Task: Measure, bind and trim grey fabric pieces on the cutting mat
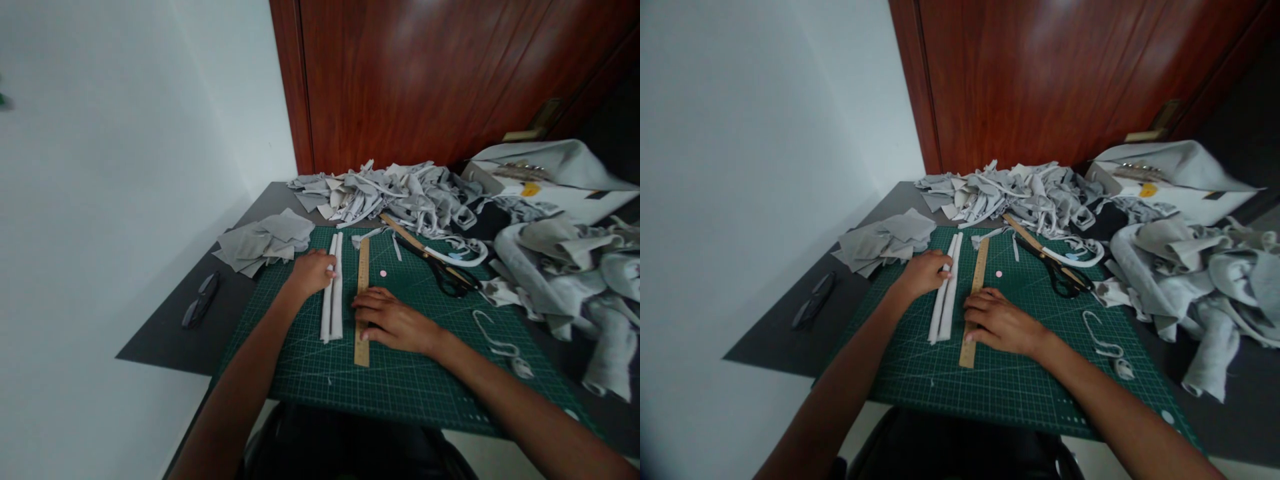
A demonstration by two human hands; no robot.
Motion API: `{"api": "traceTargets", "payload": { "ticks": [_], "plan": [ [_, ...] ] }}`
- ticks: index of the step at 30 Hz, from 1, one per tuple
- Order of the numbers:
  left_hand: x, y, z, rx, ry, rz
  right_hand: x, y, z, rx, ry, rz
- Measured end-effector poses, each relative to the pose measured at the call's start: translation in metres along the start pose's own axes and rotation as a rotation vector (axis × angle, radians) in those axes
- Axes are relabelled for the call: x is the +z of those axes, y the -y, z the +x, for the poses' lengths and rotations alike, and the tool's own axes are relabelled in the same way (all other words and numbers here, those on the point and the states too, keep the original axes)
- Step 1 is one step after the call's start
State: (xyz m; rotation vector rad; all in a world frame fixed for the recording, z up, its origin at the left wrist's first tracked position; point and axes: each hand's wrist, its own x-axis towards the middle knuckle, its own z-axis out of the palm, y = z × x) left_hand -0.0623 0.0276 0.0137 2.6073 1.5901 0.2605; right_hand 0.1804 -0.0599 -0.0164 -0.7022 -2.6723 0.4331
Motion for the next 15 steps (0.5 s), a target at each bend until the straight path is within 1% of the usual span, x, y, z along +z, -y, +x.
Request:
{"api": "traceTargets", "payload": {
  "ticks": [4, 7, 10, 11, 13, 15],
  "plan": [
    [0.000, -0.001, 0.001, 0.002, -0.071, 0.053, -0.009, -0.012, -0.004, 0.077, -0.032, -0.096],
    [0.002, -0.002, 0.004, 0.077, -0.111, 0.043, -0.014, -0.022, -0.008, 0.169, -0.050, -0.223],
    [0.007, -0.009, 0.006, 0.149, -0.109, -0.028, -0.014, -0.027, -0.011, 0.227, -0.129, -0.281],
    [0.009, -0.012, 0.006, 0.165, -0.108, -0.055, -0.013, -0.026, -0.011, 0.217, -0.169, -0.263],
    [0.012, -0.018, 0.007, 0.226, -0.083, -0.114, -0.009, -0.020, -0.010, 0.153, -0.222, -0.185],
    [0.013, -0.021, 0.008, 0.308, -0.023, -0.168, -0.005, -0.012, -0.007, 0.081, -0.190, -0.105]
  ]
}}
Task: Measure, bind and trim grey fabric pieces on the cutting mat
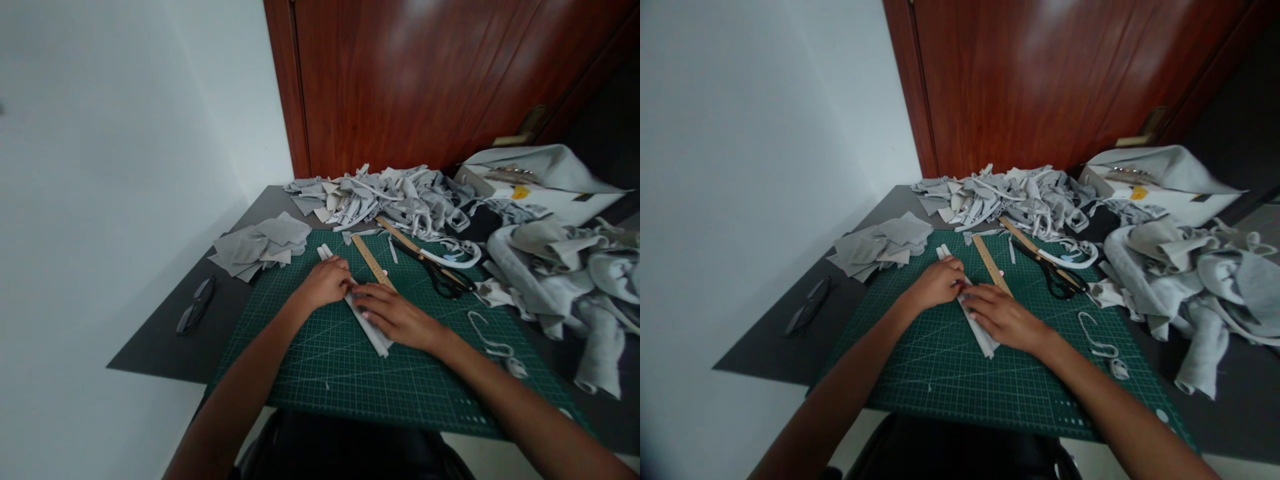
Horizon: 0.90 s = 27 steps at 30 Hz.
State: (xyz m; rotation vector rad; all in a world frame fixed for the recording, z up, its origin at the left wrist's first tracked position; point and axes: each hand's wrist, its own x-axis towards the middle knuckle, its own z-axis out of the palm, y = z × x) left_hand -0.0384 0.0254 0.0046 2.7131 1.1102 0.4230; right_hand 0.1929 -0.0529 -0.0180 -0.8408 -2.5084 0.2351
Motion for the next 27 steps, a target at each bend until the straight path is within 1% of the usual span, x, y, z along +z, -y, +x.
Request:
{"api": "traceTargets", "payload": {
  "ticks": [3, 5, 7, 10, 12, 15, 19, 21, 23, 25, 27],
  "plan": [
    [-0.003, 0.004, -0.001, 0.063, 0.068, -0.047, 0.001, 0.010, 0.003, -0.011, 0.112, -0.012],
    [-0.007, 0.008, -0.003, 0.039, 0.069, -0.046, 0.000, 0.010, 0.004, 0.033, 0.128, -0.077],
    [-0.010, 0.008, -0.004, -0.040, 0.067, -0.035, -0.001, 0.008, 0.004, 0.081, 0.115, -0.118],
    [-0.007, 0.001, -0.004, -0.202, 0.065, 0.041, 0.000, 0.004, 0.003, 0.135, 0.079, -0.123],
    [-0.004, -0.004, -0.003, -0.257, 0.064, 0.095, 0.001, 0.001, 0.002, 0.158, 0.074, -0.107],
    [-0.003, -0.007, -0.003, -0.271, 0.098, 0.096, 0.001, -0.004, 0.000, 0.223, 0.086, -0.120],
    [-0.018, 0.000, -0.011, -0.271, 0.165, 0.035, -0.004, -0.011, -0.002, 0.352, 0.128, -0.282],
    [-0.025, 0.002, -0.015, -0.285, 0.202, -0.010, -0.004, -0.013, -0.002, 0.409, 0.114, -0.340],
    [-0.029, 0.001, -0.019, -0.274, 0.239, -0.038, -0.003, -0.014, -0.002, 0.488, 0.066, -0.379],
    [-0.028, -0.004, -0.019, -0.265, 0.229, -0.015, -0.002, -0.014, -0.001, 0.572, 0.021, -0.453],
    [-0.021, -0.010, -0.017, -0.294, 0.169, 0.059, -0.002, -0.014, -0.001, 0.641, 0.009, -0.554]
  ]
}}
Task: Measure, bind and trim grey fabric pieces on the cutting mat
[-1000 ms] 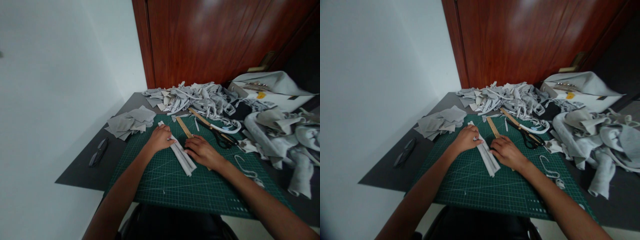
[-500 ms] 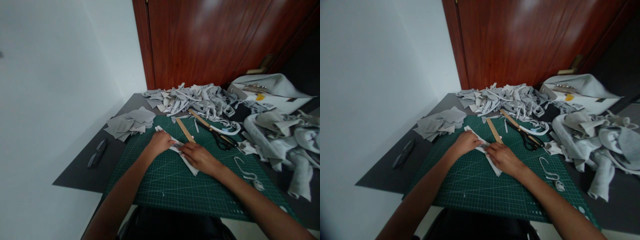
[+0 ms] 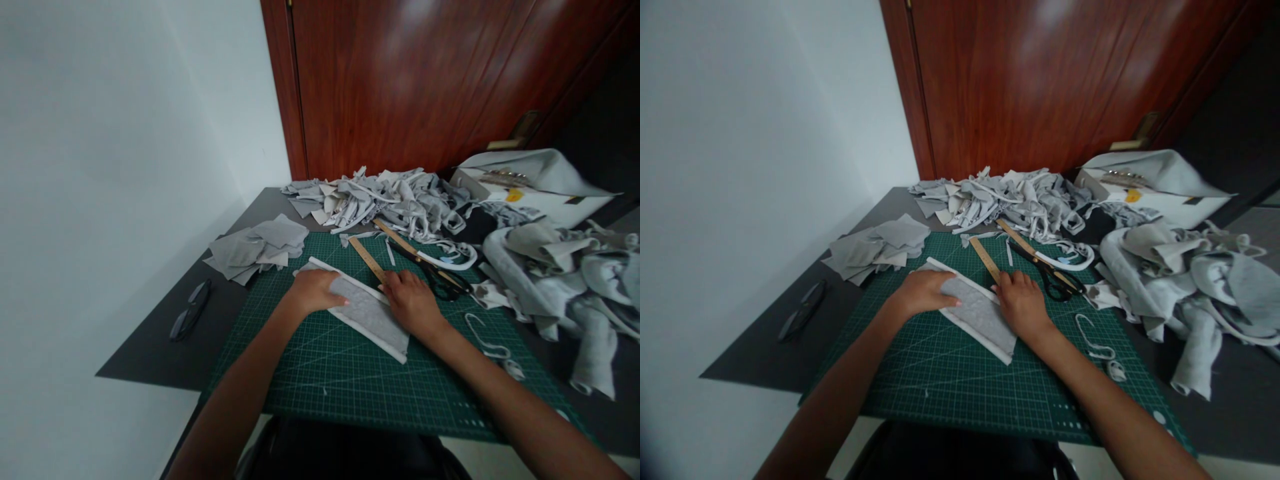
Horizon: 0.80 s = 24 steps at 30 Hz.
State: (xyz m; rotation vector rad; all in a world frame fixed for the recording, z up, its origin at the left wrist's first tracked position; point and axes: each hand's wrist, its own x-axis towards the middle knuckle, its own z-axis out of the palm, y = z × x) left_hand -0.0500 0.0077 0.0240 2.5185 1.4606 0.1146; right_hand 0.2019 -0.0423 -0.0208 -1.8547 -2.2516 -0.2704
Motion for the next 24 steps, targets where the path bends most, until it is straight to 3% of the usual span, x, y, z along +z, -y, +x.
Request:
{"api": "traceTargets", "payload": {
  "ticks": [2, 5, 10, 12, 18, 24],
  "plan": [
    [0.008, -0.008, 0.004, -0.043, -0.068, 0.068, -0.002, -0.002, 0.001, 0.070, 0.026, -0.062],
    [0.018, -0.016, 0.010, -0.005, -0.082, 0.085, -0.003, -0.009, 0.004, 0.154, 0.132, 0.006],
    [0.022, -0.017, 0.012, 0.273, -0.053, -0.013, 0.003, -0.026, 0.008, 0.139, 0.194, 0.238],
    [0.021, -0.017, 0.010, 0.321, -0.016, -0.060, 0.008, -0.031, 0.008, 0.136, 0.182, 0.298],
    [0.031, -0.025, 0.004, 0.239, 0.106, -0.040, 0.024, -0.036, 0.011, 0.126, 0.113, 0.403],
    [0.049, -0.044, 0.005, 0.138, 0.015, -0.042, 0.019, -0.034, 0.013, 0.125, -0.029, 0.514]
  ]
}}
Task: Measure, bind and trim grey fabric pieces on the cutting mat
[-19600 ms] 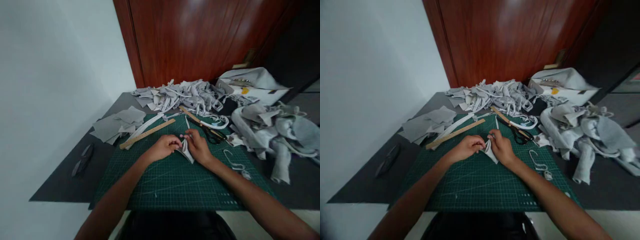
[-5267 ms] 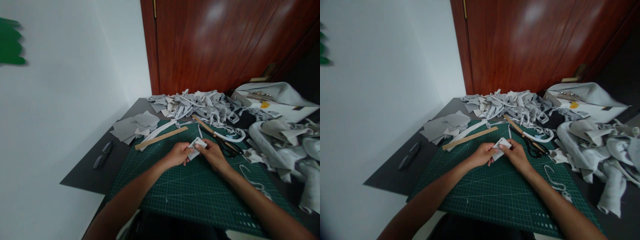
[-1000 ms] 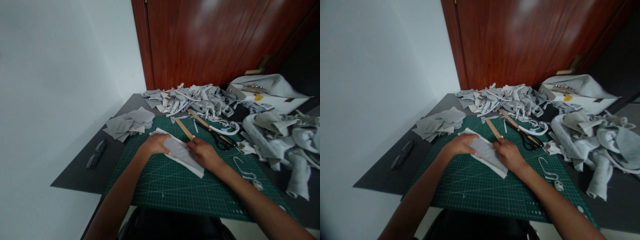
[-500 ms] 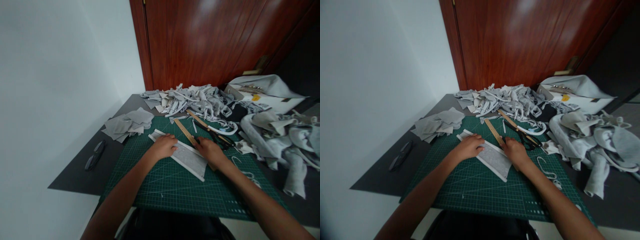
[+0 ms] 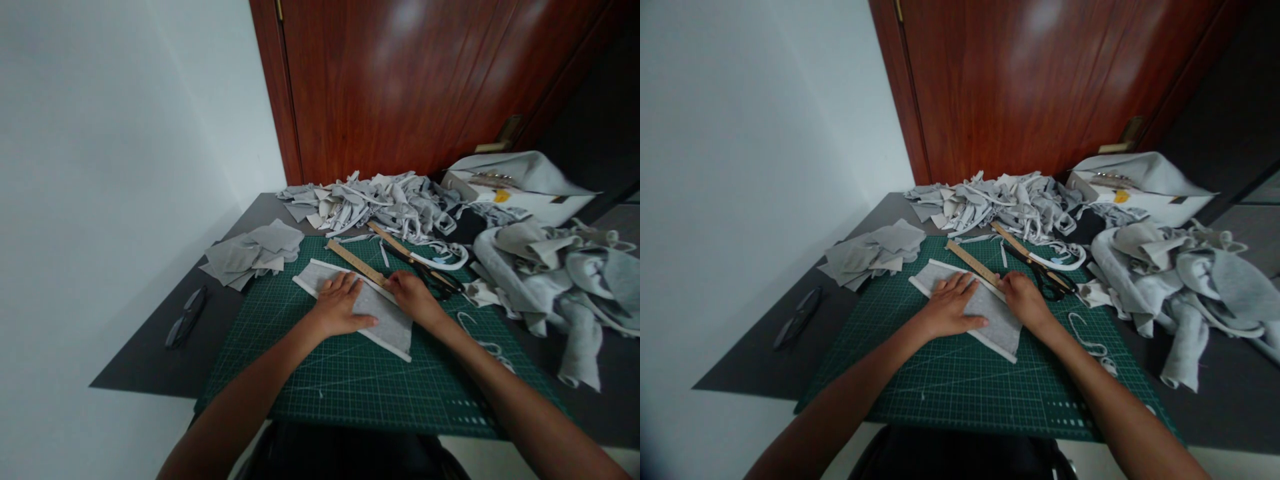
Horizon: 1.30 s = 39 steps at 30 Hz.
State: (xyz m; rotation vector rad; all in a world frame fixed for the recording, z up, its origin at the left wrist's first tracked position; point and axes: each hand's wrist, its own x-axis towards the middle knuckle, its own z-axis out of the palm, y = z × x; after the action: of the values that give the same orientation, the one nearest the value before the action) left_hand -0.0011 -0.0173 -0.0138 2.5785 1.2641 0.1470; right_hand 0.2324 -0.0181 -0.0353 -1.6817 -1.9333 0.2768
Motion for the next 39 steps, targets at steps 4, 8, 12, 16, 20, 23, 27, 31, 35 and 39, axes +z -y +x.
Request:
{"api": "traceTargets", "payload": {
  "ticks": [4, 8, 12, 16, 20, 23, 27, 31, 35, 39],
  "plan": [
    [0.011, -0.011, 0.005, -0.106, -0.169, 0.024, -0.008, 0.019, -0.008, -0.159, -0.081, -0.019],
    [0.016, -0.017, 0.006, -0.154, -0.195, 0.038, -0.004, 0.034, -0.016, -0.246, 0.009, 0.015],
    [0.012, -0.026, 0.000, -0.213, -0.142, 0.134, 0.005, 0.027, -0.014, -0.279, 0.056, 0.027],
    [0.003, -0.037, -0.005, -0.315, -0.116, 0.260, 0.009, 0.019, -0.010, -0.286, 0.041, -0.018],
    [-0.011, -0.037, -0.005, -0.346, -0.096, 0.269, 0.007, 0.023, -0.012, -0.296, 0.058, -0.171],
    [-0.020, -0.031, -0.004, -0.295, -0.123, 0.274, 0.004, 0.027, -0.013, -0.282, 0.077, -0.295],
    [-0.024, -0.018, -0.003, 0.086, -0.243, 0.311, 0.004, 0.030, -0.015, -0.318, 0.103, -0.338],
    [-0.019, -0.007, 0.001, 0.269, -0.204, 0.283, 0.004, 0.033, -0.016, -0.438, 0.151, -0.318],
    [-0.014, -0.005, 0.002, 0.247, -0.128, 0.295, -0.001, 0.033, -0.015, -0.453, 0.187, -0.267],
    [-0.014, -0.008, -0.001, 0.188, -0.173, 0.279, -0.007, 0.031, -0.013, -0.469, 0.203, -0.192]
  ]
}}
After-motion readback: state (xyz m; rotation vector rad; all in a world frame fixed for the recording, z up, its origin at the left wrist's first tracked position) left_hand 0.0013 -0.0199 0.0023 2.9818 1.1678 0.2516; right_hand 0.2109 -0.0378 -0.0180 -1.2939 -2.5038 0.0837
